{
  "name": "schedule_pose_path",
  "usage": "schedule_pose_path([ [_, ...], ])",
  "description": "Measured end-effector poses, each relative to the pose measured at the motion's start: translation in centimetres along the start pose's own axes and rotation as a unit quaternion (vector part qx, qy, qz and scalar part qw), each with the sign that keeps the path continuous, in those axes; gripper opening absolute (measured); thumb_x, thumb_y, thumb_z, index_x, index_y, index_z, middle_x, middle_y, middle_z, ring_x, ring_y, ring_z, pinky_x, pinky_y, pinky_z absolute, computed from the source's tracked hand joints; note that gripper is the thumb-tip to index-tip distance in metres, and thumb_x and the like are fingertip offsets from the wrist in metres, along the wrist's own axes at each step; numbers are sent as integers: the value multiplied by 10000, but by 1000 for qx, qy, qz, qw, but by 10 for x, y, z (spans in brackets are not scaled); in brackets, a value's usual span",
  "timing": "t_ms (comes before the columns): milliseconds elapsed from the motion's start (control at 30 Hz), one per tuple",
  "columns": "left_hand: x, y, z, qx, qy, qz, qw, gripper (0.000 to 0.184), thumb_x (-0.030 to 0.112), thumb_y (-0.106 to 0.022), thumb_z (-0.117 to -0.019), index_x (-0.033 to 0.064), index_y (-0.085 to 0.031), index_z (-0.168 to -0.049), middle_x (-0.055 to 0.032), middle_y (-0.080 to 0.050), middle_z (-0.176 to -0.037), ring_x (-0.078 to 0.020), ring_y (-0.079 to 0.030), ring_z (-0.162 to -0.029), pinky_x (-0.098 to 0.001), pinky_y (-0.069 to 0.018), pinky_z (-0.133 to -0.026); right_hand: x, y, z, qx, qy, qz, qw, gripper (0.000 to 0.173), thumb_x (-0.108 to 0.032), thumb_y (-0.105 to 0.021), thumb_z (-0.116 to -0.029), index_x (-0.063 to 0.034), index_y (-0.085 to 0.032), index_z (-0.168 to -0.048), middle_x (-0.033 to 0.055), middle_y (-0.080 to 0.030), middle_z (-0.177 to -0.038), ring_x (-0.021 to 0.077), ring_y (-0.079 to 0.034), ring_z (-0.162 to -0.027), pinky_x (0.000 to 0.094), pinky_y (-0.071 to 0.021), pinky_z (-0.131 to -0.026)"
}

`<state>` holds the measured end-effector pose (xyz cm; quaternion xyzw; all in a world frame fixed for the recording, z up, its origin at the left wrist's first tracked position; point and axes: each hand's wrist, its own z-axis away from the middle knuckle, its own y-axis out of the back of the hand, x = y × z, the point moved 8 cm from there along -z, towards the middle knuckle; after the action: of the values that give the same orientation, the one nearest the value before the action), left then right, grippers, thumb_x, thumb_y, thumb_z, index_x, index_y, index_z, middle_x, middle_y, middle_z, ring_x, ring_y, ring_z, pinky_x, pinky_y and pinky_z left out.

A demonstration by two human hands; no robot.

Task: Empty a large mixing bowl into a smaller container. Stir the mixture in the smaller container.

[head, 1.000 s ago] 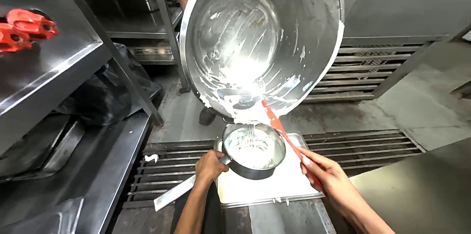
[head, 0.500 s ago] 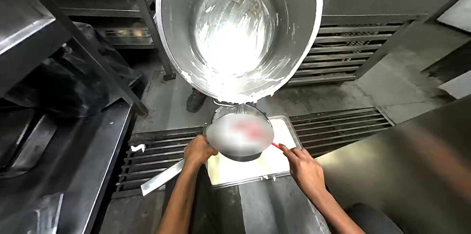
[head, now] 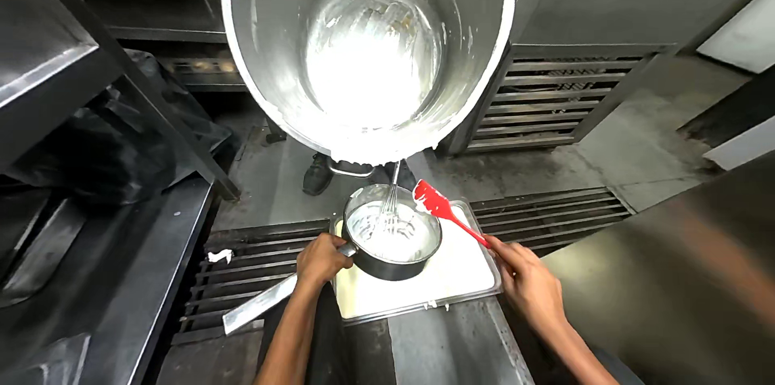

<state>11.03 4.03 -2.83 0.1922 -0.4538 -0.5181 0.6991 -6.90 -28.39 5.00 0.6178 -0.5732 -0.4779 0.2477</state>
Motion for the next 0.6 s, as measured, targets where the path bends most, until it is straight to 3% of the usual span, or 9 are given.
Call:
schedule_pose_path([
  [167, 2, 2, 3, -13, 0, 2, 1000, 416, 271, -811, -818, 159, -754, -1215, -111, -731, -1209, -323, -659, -1175, -613, -481, -1001, -4, -10, 0, 3, -12, -17, 1000, 349, -149, -529, -989, -173, -752, -1257, 114, -730, -933, 339, -713, -829, 533, -564, -654],
  [267, -1, 0, 5, -14, 3, 3, 1000, 393, 275, -815, -819, 152, -762, -1188, -115, -735, -1185, -325, -661, -1159, -617, -479, -996, -5, -16, 3, -12, -29, -14, 999, 319, -149, -548, -1011, -170, -751, -1257, 115, -727, -938, 340, -709, -836, 536, -561, -660],
  [367, -1, 2, 3, -7, -1, 2, 1000, 337, 279, -819, -823, 149, -773, -1130, -114, -744, -1127, -323, -674, -1105, -623, -490, -952, -11, -22, 3, 21, 25, 35, 999, 355, -71, -561, -952, -162, -768, -1226, 121, -713, -881, 348, -709, -779, 510, -558, -586],
  [467, -4, -2, 1, -1, 0, -4, 1000, 317, 278, -834, -817, 160, -780, -1106, -99, -753, -1078, -313, -688, -1060, -619, -507, -918, -17, -38, 5, -26, 89, 85, 992, 368, 13, -642, -893, -204, -800, -1145, 102, -723, -860, 327, -709, -782, 479, -558, -600],
  [600, 0, 1, 5, 0, 7, -21, 1000, 281, 284, -832, -837, 158, -782, -1083, -106, -753, -1067, -321, -686, -1054, -612, -506, -917, -17, -40, -7, -57, 91, 76, 991, 347, -5, -653, -913, -187, -787, -1176, 109, -729, -889, 337, -715, -807, 490, -571, -612],
])
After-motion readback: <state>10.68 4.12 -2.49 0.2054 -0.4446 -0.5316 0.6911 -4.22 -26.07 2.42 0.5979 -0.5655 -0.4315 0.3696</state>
